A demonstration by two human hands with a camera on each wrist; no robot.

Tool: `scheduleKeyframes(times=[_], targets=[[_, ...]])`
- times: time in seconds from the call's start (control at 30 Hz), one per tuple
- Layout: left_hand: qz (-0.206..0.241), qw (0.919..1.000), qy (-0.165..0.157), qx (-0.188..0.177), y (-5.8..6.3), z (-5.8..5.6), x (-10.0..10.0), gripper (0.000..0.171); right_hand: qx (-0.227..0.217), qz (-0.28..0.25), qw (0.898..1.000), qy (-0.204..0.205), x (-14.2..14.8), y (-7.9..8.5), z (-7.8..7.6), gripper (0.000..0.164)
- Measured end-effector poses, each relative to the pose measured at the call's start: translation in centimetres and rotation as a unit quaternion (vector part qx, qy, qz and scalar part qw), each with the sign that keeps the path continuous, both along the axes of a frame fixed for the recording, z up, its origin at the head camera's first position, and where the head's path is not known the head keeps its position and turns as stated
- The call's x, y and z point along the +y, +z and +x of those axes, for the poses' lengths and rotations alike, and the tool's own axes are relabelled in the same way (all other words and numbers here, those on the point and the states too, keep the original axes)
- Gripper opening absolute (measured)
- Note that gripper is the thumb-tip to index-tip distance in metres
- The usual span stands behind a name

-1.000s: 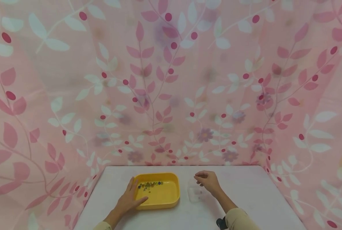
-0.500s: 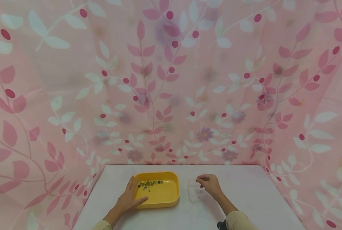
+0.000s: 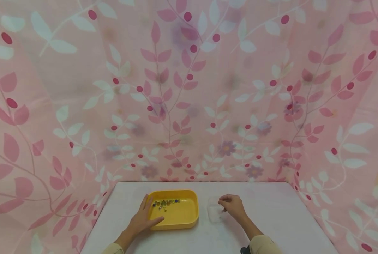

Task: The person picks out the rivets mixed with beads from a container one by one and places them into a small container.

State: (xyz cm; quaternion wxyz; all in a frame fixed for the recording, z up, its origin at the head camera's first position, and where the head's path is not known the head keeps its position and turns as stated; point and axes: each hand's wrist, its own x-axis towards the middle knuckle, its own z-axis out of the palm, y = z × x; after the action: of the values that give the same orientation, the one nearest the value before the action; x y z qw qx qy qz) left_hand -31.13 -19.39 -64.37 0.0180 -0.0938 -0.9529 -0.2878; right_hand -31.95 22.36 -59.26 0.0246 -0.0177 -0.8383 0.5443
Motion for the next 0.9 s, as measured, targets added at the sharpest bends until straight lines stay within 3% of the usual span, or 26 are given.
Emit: scheduleKeyframes(times=[0.3, 0.9], targets=[[-0.001, 1.0, 0.002, 0.002, -0.1, 0.1, 0.1, 0.11, 0.012, 0.01, 1.0, 0.008, 0.0, -0.5, 0.6, 0.024], [-0.001, 0.9999, 0.003, 0.011, -0.1, 0.1, 0.1, 0.11, 0.022, 0.052, 0.998, -0.032, -0.5, -1.2, 0.6, 0.022]])
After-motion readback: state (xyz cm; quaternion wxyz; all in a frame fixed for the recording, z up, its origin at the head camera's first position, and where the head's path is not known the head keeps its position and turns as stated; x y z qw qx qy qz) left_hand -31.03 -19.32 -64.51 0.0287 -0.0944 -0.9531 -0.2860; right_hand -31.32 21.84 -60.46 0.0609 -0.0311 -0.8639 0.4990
